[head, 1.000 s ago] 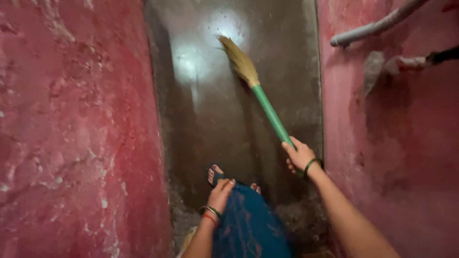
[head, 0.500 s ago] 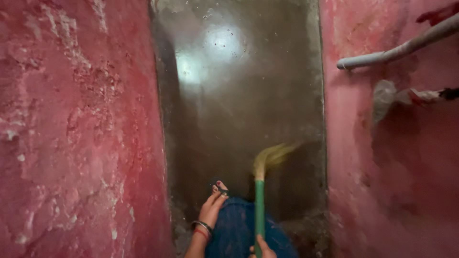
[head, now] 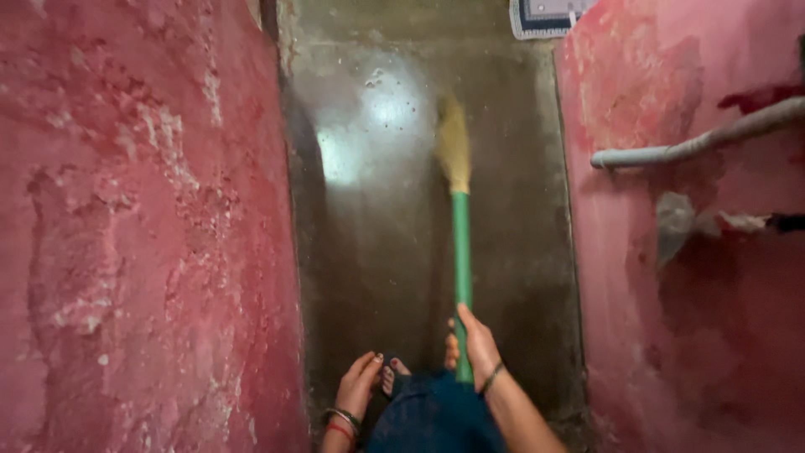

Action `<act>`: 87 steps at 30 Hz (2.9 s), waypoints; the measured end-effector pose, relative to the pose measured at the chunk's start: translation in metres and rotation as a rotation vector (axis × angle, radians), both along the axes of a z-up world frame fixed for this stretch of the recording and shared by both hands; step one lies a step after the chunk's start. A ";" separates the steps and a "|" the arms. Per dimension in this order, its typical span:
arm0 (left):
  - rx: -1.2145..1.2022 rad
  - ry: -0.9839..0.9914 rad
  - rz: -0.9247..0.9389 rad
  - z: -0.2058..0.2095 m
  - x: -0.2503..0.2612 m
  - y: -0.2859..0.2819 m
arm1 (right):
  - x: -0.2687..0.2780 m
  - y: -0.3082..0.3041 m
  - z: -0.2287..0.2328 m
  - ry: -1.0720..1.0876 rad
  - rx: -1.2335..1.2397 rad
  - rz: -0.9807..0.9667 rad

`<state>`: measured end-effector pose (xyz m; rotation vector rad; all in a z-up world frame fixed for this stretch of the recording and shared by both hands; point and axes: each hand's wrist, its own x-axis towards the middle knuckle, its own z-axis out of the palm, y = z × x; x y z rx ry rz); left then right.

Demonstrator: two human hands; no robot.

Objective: The person sweeps the floor of a narrow hallway using a broom, moving small mats and debris as they progress towards a doorway.

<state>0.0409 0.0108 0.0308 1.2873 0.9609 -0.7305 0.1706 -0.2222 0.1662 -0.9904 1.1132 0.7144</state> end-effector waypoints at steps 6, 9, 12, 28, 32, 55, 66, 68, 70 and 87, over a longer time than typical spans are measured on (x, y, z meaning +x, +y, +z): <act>-0.111 -0.016 0.085 0.013 0.056 -0.014 | -0.057 -0.030 -0.050 0.117 -0.140 -0.257; -0.041 0.045 0.008 0.027 0.081 -0.017 | -0.047 -0.062 -0.102 0.262 -0.037 -0.363; -0.087 0.103 0.043 0.035 0.106 -0.018 | -0.015 -0.067 -0.134 0.184 -0.170 -0.082; 0.021 -0.095 -0.048 0.004 0.246 -0.006 | 0.196 -0.075 -0.064 0.032 -0.467 0.218; 0.033 -0.113 -0.073 0.004 0.277 -0.004 | 0.243 -0.127 -0.122 -0.077 -0.527 0.073; 0.168 -0.090 -0.472 0.021 0.338 0.039 | 0.078 0.022 -0.060 0.341 -0.346 -0.004; 0.106 -0.039 -0.414 0.014 0.338 0.075 | 0.201 0.116 -0.088 0.239 0.145 0.090; 0.053 -0.156 -0.362 0.006 0.326 0.079 | 0.272 0.107 -0.078 0.141 0.121 0.180; 0.063 -0.130 -0.362 0.005 0.319 0.080 | 0.327 0.092 -0.066 0.152 0.179 0.150; 0.106 -0.083 -0.425 0.025 0.359 0.056 | 0.105 0.024 -0.063 0.310 -0.312 -0.344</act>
